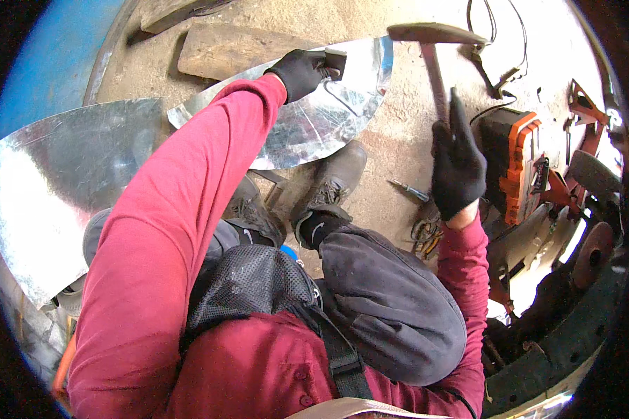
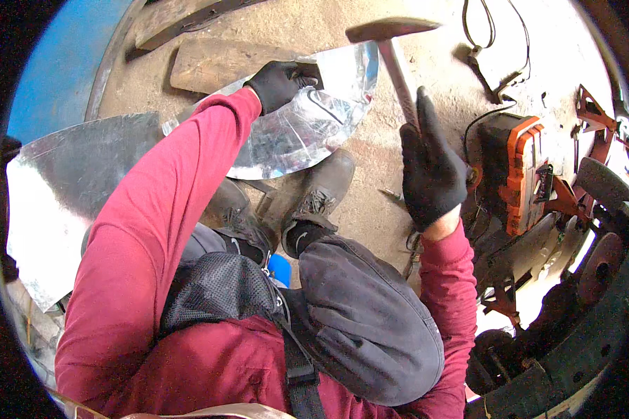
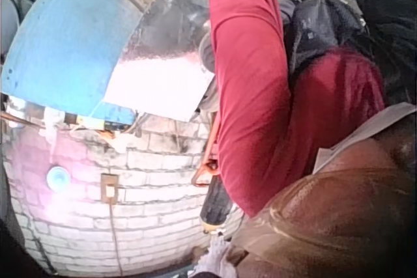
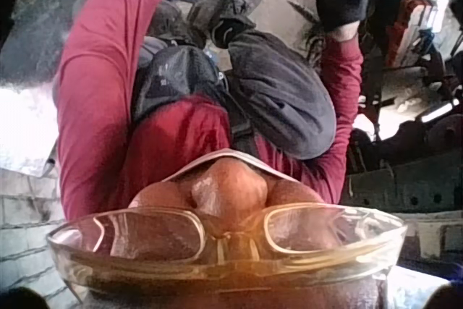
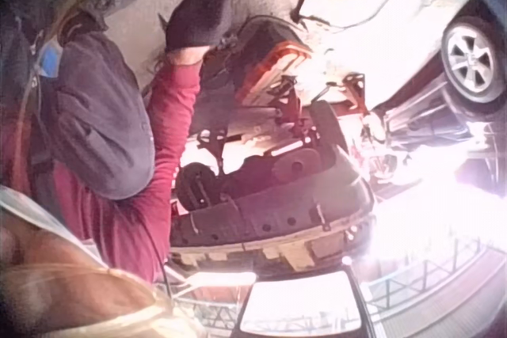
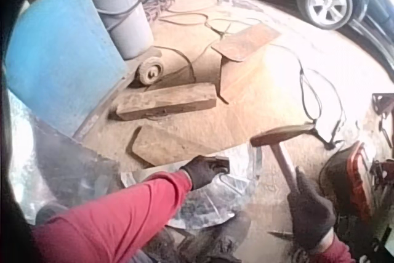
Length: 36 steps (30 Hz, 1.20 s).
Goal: The person uses a hammer and a metal chisel to shape a curved metal sheet. They repeatedly strike the chisel against the metal to create indentations and adjust the sheet's curvature.
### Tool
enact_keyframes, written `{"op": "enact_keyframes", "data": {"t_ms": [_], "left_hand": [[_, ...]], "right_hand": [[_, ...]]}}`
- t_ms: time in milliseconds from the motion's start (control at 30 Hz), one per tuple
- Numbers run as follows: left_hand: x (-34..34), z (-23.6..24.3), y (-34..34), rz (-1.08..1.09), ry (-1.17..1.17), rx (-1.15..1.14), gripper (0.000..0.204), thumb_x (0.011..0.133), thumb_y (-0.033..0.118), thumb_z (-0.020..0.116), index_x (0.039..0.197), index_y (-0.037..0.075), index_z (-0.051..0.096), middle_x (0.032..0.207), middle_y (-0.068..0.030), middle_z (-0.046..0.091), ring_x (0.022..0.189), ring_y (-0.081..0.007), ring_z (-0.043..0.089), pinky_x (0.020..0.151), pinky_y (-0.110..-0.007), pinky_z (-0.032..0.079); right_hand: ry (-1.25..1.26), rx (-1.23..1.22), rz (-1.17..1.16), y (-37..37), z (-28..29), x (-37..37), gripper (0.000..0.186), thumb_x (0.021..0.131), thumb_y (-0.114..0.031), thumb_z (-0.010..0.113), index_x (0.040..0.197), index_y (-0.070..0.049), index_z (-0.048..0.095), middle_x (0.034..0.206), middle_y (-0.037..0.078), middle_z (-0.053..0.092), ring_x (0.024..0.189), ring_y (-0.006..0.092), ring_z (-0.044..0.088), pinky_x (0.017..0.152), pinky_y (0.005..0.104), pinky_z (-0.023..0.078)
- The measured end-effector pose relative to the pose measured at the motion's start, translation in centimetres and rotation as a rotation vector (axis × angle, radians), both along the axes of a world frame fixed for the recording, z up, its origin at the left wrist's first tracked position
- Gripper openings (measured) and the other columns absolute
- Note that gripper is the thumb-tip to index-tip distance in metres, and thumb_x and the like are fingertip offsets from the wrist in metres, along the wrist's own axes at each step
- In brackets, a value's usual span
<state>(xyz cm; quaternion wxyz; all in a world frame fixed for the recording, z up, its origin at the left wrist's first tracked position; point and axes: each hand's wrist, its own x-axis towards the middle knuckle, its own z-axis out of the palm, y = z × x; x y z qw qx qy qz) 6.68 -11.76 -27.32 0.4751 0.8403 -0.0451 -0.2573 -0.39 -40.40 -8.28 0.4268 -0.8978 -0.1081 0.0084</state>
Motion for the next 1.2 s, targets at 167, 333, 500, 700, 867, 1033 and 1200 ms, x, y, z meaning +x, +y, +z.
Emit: {"op": "enact_keyframes", "data": {"t_ms": [167, 333, 500, 700, 867, 1033, 1200], "left_hand": [[-0.1, 0.6, -0.1, -0.012, 0.008, -0.201, 0.029, 0.100, 0.005, 0.065, 0.127, 0.009, 0.073, 0.117, -0.0070, 0.078, 0.110, -0.0143, 0.072, 0.099, -0.031, 0.055], [0.7, 2.0, -0.7, -0.256, -0.164, -0.004, 0.028, 0.098, 0.001, 0.064, 0.124, 0.009, 0.072, 0.115, -0.0060, 0.077, 0.107, -0.0130, 0.070, 0.100, -0.030, 0.053], [-0.6, -0.7, -0.1, 0.040, 0.060, -0.352, 0.020, 0.101, 0.006, 0.062, 0.118, 0.007, 0.073, 0.115, -0.0043, 0.077, 0.106, -0.0124, 0.069, 0.101, -0.031, 0.052], [-0.1, 0.0, -1.7, -0.098, -0.093, -0.201, 0.035, 0.094, -0.006, 0.054, 0.120, 0.006, 0.073, 0.115, -0.0063, 0.078, 0.109, -0.0145, 0.071, 0.102, -0.030, 0.052], [0.2, 1.2, -1.6, -0.142, -0.121, -0.071, 0.031, 0.100, 0.012, 0.061, 0.130, 0.011, 0.072, 0.120, -0.0132, 0.076, 0.111, -0.0217, 0.072, 0.101, -0.034, 0.053], [-0.5, 3.8, 1.2, -0.037, -0.007, 0.204, 0.048, 0.101, 0.046, 0.061, 0.114, 0.002, 0.075, 0.110, -0.0249, 0.074, 0.107, -0.0396, 0.070, 0.095, -0.043, 0.052], [-6.2, 0.1, 12.9, 0.426, -0.050, 0.325, 0.058, 0.096, 0.045, 0.073, 0.120, -0.008, 0.070, 0.119, -0.0232, 0.074, 0.108, -0.0321, 0.070, 0.096, -0.041, 0.052]], "right_hand": [[0.087, 0.321, -0.259, -0.7, 2.0, -1.6, 0.060, 0.100, 0.010, 0.058, 0.157, 0.002, 0.044, 0.152, 0.014, 0.058, 0.116, 0.0218, 0.068, 0.089, 0.0356, 0.056], [0.082, -0.256, 0.159, -0.7, -2.9, -1.8, 0.056, 0.102, -0.018, 0.065, 0.156, -0.026, 0.049, 0.093, 0.027, 0.070, 0.080, 0.0469, 0.069, 0.068, 0.0489, 0.055], [-0.003, -0.096, 0.084, -0.2, -0.8, -1.6, 0.057, 0.100, -0.003, 0.067, 0.154, -0.011, 0.053, 0.128, 0.024, 0.071, 0.101, 0.0260, 0.077, 0.083, 0.0383, 0.058], [-0.168, -0.075, 0.043, -1.3, -1.1, -2.3, 0.051, 0.099, -0.004, 0.068, 0.149, 0.000, 0.055, 0.130, 0.020, 0.070, 0.109, 0.0285, 0.072, 0.091, 0.0387, 0.056], [0.159, -0.175, 0.051, 0.0, -2.9, -2.4, 0.038, 0.102, -0.023, 0.068, 0.136, -0.008, 0.064, 0.093, 0.023, 0.072, 0.078, 0.0375, 0.071, 0.070, 0.0422, 0.054], [0.425, -0.088, -0.319, -1.8, -12.0, -5.4, 0.027, 0.096, -0.029, 0.075, 0.100, -0.004, 0.065, 0.080, 0.015, 0.064, 0.070, 0.0260, 0.060, 0.069, 0.0407, 0.050], [0.407, 0.093, -0.318, -0.8, -18.4, -6.4, 0.024, 0.089, -0.020, 0.077, 0.095, 0.000, 0.065, 0.083, 0.010, 0.063, 0.077, 0.0231, 0.061, 0.074, 0.0378, 0.050]]}}
